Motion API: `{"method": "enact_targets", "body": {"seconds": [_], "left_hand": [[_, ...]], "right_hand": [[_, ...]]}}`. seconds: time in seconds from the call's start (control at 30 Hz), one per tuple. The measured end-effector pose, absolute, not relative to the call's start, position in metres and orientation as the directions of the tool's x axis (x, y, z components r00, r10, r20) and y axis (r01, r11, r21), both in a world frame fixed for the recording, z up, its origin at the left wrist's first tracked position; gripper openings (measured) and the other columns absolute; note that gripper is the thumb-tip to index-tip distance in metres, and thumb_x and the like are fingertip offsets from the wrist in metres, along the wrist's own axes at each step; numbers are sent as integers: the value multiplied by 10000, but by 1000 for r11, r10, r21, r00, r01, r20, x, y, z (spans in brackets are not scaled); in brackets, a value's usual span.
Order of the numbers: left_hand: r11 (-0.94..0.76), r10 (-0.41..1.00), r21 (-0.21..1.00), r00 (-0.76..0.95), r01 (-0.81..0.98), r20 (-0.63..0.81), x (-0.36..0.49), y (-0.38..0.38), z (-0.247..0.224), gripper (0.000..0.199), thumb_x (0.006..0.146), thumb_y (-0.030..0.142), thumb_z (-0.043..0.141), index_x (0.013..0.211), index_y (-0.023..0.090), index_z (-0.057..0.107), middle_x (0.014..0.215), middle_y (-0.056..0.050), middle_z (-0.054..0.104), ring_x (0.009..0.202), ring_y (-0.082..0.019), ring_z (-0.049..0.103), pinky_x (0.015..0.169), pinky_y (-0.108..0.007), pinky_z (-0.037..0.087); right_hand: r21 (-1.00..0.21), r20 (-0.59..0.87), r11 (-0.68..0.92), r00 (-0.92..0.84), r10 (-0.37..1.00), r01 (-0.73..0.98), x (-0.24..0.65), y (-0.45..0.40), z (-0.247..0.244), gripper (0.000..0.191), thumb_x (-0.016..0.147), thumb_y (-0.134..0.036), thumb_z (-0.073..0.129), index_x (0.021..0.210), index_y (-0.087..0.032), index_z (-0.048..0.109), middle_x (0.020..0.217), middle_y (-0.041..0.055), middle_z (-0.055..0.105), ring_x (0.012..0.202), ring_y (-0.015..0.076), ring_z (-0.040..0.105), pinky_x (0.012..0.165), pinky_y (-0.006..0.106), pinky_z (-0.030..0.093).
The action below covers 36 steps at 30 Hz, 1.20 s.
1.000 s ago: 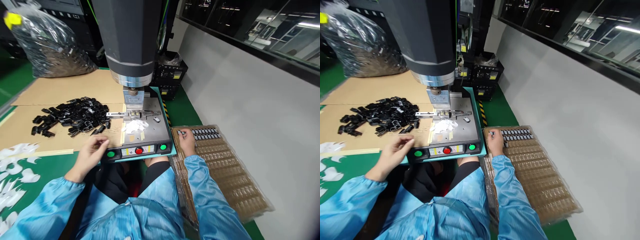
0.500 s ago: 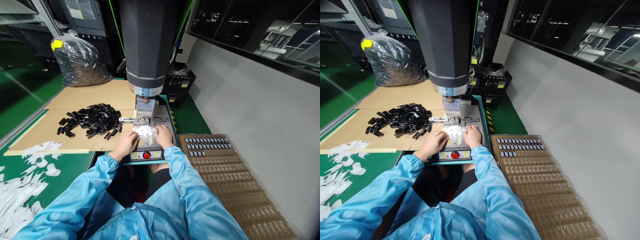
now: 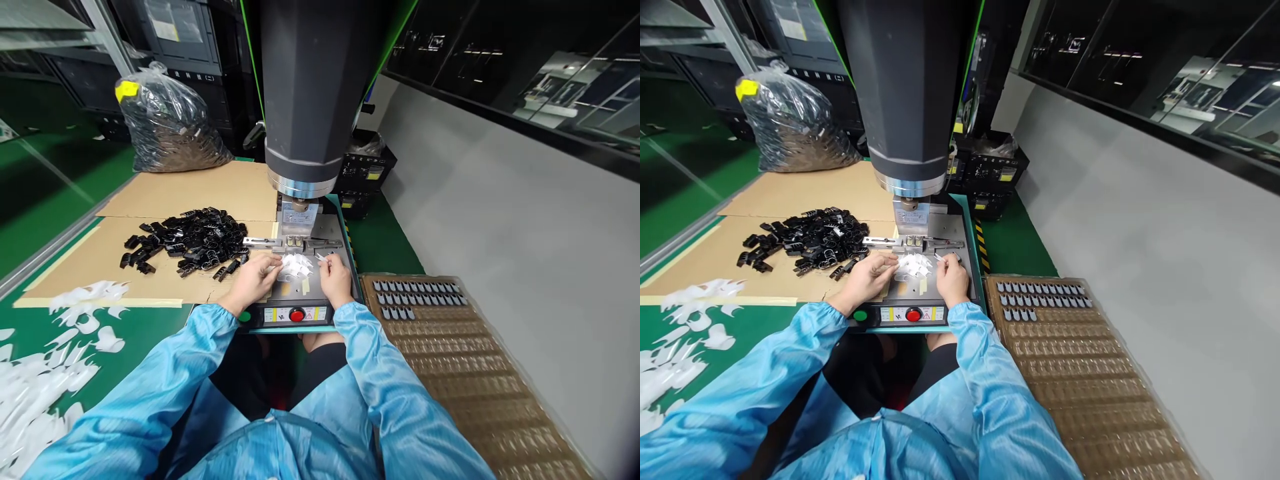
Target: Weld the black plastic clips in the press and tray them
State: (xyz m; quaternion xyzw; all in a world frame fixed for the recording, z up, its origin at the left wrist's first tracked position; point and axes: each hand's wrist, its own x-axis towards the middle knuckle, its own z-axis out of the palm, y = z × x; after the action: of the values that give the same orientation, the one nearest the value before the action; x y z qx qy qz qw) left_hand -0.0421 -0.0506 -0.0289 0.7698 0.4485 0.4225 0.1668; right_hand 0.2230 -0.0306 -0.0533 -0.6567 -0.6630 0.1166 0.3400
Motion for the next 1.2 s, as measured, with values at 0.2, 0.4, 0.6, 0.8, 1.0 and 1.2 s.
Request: {"method": "enact_targets", "body": {"seconds": [0.2, 0.4, 0.6, 0.8, 1.0, 1.2], "left_hand": [[-466, 863, 658, 140, 592, 485, -28, -1, -27, 104, 998, 298, 649, 987, 205, 694, 1165, -94, 770, 1058, -224, 729, 978, -381, 585], [-468, 857, 479, 248, 743, 453, -9, 21, -30, 153, 1021, 253, 596, 1027, 209, 743, 1121, -106, 720, 1054, -240, 698, 961, -358, 572], [-418, 872, 216, 323, 882, 367, -1, 7, -21, 327, 1067, 330, 514, 1285, 193, 716, 1225, -164, 657, 1109, -317, 628, 962, -444, 515], [-389, 890, 125, 338, 913, 305, 3, -1, -16, 470, 1070, 375, 480, 1490, 186, 572, 1386, -196, 601, 1233, -361, 552, 1003, -488, 465], [-384, 895, 155, 325, 910, 307, 3, -12, -12, 483, 1058, 401, 509, 1481, 175, 570, 1454, -186, 582, 1275, -362, 541, 1033, -494, 456], [-290, 902, 213, 191, 933, 388, -67, -60, -13, 412, 1032, 414, 585, 1392, 218, 628, 1415, -145, 623, 1275, -345, 549, 1004, -493, 455]], "right_hand": [[-528, 443, 260, 0, 897, 808, 205, -15, -46, 300, 1063, -265, 475, 1189, -232, 745, 1132, 76, 765, 1030, 237, 697, 937, 312, 527], [-372, 480, 311, -105, 871, 875, 184, 8, -38, 360, 1100, -263, 464, 1316, -246, 751, 1234, 92, 707, 1119, 244, 632, 995, 335, 484], [-192, 371, 333, -245, 896, 923, 174, 7, -31, 402, 1103, -295, 473, 1449, -263, 675, 1233, 123, 663, 1131, 285, 553, 924, 383, 464], [-141, 330, 368, -307, 893, 919, 172, 3, -19, 507, 1026, -239, 556, 1531, -243, 599, 1402, 146, 592, 1247, 333, 475, 995, 453, 449], [-171, 321, 375, -308, 896, 911, 174, 3, -18, 531, 995, -213, 578, 1525, -241, 604, 1437, 150, 584, 1291, 345, 460, 1036, 481, 448], [-276, 421, 388, -253, 871, 879, 157, -11, -23, 426, 999, -231, 585, 1414, -209, 677, 1360, 139, 627, 1237, 343, 489, 1068, 480, 437]]}}
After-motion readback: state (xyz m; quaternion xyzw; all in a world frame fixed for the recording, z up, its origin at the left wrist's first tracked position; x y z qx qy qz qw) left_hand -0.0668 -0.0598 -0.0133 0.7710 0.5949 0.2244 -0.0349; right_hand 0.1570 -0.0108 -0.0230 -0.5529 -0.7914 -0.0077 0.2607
